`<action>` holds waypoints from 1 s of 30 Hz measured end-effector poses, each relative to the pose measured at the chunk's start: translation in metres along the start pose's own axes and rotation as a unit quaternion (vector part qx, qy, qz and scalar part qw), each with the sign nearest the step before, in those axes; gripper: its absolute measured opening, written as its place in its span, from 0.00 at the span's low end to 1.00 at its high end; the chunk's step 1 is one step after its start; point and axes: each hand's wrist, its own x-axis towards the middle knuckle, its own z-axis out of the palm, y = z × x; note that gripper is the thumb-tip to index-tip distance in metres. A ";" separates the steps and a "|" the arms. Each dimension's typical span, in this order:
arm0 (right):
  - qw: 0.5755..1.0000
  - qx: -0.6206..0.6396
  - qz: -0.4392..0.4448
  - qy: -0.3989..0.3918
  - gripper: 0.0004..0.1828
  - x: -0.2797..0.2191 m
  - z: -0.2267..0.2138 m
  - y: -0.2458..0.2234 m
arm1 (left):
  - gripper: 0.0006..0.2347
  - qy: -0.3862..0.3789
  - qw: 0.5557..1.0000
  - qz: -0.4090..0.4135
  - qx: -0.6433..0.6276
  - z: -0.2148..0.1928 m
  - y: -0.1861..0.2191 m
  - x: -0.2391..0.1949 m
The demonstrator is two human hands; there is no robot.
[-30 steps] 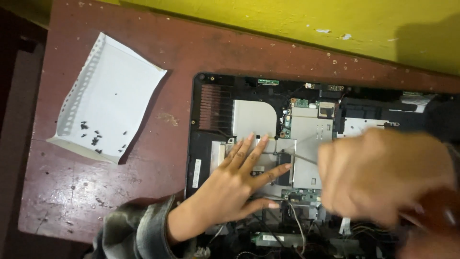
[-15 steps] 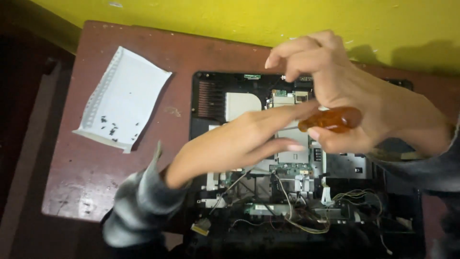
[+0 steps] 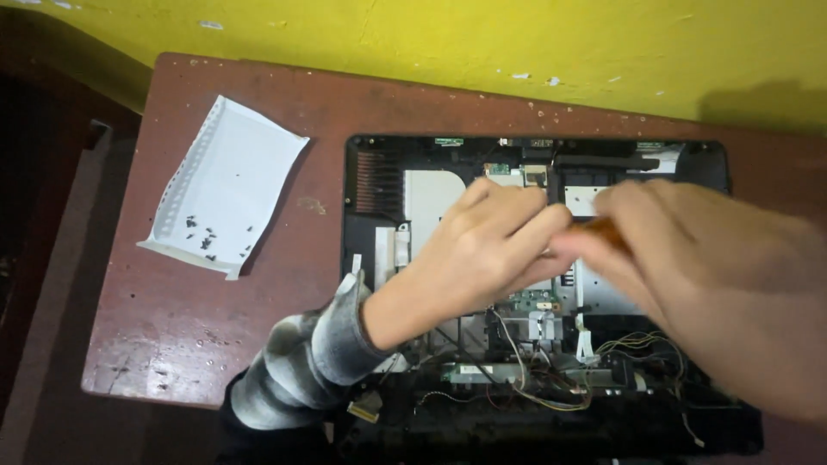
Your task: The person removes a hard drive from a disassembled laptop and places it on the floor. They then use a screwdriver to unscrew and remove a metal shield from the motherboard, followed by removing the motherboard itself and placing it on the floor.
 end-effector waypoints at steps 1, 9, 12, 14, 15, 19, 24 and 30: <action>0.994 -0.072 0.044 -0.067 0.22 0.004 0.000 0.002 | 0.07 0.000 0.999 0.011 0.050 0.004 -0.002 -0.002; 0.972 -0.107 -0.206 0.040 0.25 0.033 0.002 0.019 | 0.16 -0.123 0.957 -0.102 -0.242 -0.027 -0.025 0.008; 0.921 0.123 0.089 -0.359 0.19 0.037 0.009 0.020 | 0.15 -0.207 0.930 -0.069 -0.295 -0.033 -0.034 0.002; 0.971 0.153 -0.170 -0.061 0.23 0.024 0.046 0.039 | 0.08 -0.157 0.929 -0.060 -0.329 -0.033 -0.024 0.005; 0.971 0.154 -0.171 -0.062 0.23 0.023 0.033 0.034 | 0.08 -0.156 0.929 -0.061 -0.329 -0.027 -0.023 0.005; 0.993 -0.090 -0.047 -0.064 0.43 0.017 -0.002 0.008 | 0.08 -0.029 0.980 -0.036 -0.196 0.000 -0.015 0.002; 0.990 -0.049 0.059 -0.121 0.23 0.030 -0.020 -0.021 | 0.14 0.009 0.995 -0.015 -0.096 -0.007 -0.008 0.005; 0.977 -0.017 -0.201 -0.060 0.22 0.019 0.016 0.036 | 0.10 -0.149 0.939 -0.050 -0.307 -0.008 -0.032 0.000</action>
